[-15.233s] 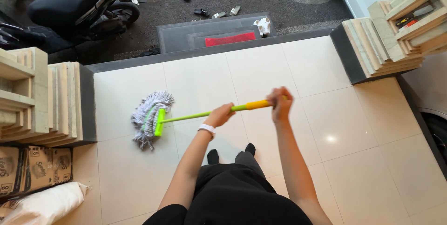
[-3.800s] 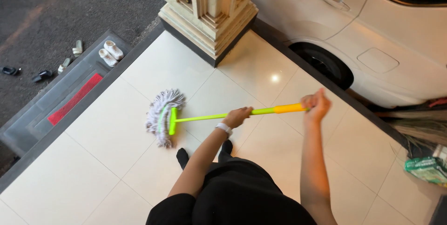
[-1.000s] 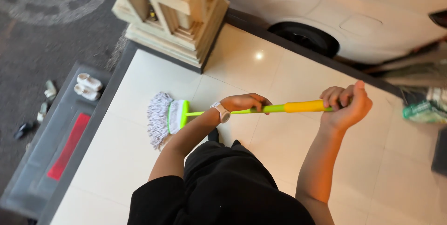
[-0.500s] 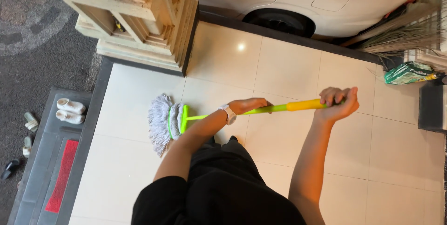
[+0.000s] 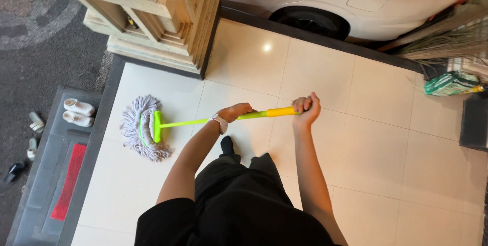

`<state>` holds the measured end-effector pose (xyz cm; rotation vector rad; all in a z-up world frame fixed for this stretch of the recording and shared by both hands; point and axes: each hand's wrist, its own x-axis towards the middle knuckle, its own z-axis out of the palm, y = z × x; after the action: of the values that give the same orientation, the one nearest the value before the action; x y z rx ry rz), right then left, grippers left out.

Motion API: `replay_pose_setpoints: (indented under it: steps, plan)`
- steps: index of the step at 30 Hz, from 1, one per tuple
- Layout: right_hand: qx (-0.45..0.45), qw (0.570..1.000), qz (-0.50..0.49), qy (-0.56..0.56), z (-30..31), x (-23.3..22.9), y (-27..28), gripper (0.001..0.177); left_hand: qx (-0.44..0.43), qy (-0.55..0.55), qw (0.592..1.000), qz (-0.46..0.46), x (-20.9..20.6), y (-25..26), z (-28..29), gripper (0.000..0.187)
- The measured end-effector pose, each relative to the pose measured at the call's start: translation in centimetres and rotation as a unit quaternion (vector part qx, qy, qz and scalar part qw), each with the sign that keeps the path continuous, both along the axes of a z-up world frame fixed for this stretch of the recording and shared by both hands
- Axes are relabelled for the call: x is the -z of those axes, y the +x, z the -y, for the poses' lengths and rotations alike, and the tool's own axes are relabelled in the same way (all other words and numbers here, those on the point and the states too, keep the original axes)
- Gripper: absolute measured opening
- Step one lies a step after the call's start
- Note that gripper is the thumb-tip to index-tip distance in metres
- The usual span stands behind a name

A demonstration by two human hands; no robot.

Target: The person mops a tiled floor using a green and yellow mop. They move the mop back and forth across the surface, covering areas near stacked wooden frames and a parked white car. The person adjusts their grip and position while continuing to mop the floor.

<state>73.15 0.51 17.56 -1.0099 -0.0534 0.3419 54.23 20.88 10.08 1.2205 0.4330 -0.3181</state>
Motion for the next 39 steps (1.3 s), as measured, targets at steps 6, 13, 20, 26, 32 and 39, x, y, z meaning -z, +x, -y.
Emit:
replay_pose_setpoints:
  steps: [6,13,20,26,32,39]
  plan:
    - [-0.011,0.999,0.026,-0.041,-1.1,-4.5,-0.1,0.058,0.152,0.195,0.954,0.170,-7.8,-0.3,-1.2,0.044]
    - [0.024,0.998,0.045,-0.032,8.4,-6.5,5.1,0.059,-0.035,-0.304,0.940,0.151,-3.2,6.4,10.0,0.050]
    - [0.103,0.990,0.087,-0.037,24.0,-10.9,11.7,0.062,0.057,-0.286,0.950,0.113,-8.4,15.2,23.0,0.052]
    - [0.177,0.972,0.124,-0.087,36.7,-14.6,15.9,0.063,0.129,-0.255,0.953,0.097,-10.0,23.3,35.8,0.050]
    - [0.218,0.837,0.185,-0.466,46.5,-17.5,16.0,0.048,0.266,0.136,0.946,0.127,-7.1,26.3,46.0,0.051]
    - [-0.022,0.526,0.094,-0.845,53.8,-16.8,17.2,0.045,0.387,0.417,0.790,0.227,-4.0,25.4,52.5,0.046]
